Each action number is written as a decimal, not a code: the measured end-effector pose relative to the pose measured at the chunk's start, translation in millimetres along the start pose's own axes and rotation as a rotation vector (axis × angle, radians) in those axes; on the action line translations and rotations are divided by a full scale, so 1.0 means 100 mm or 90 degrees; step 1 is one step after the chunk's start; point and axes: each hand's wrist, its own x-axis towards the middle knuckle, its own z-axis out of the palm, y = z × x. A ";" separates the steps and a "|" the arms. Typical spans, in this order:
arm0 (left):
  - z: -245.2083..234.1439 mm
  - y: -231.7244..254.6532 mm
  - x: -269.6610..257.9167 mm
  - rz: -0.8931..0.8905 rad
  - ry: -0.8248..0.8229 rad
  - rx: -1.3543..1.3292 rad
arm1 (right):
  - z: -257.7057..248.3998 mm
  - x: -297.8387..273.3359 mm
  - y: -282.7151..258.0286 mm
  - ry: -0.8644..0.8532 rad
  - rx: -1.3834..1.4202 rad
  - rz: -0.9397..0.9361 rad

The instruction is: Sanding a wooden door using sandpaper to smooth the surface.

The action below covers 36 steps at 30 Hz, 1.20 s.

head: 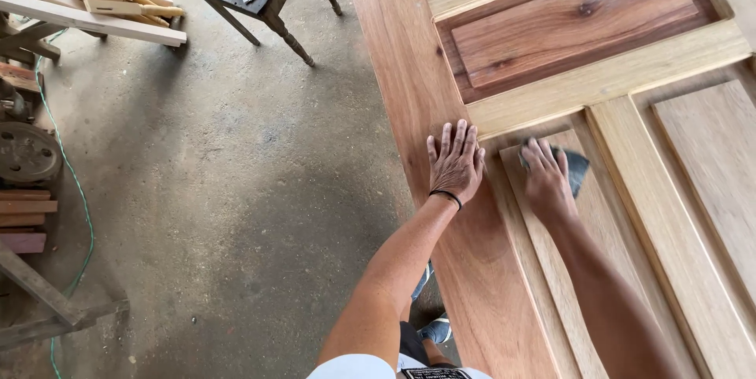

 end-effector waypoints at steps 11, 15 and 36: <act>0.03 0.01 0.00 -0.002 0.000 0.021 | -0.66 -1.26 -0.13 0.009 0.007 0.028; -0.03 0.03 0.02 0.005 0.010 0.016 | -0.29 -0.28 -0.03 0.054 0.015 -0.038; 0.09 0.01 0.00 0.033 0.203 -0.003 | -0.62 -0.81 -0.07 -0.068 0.057 0.062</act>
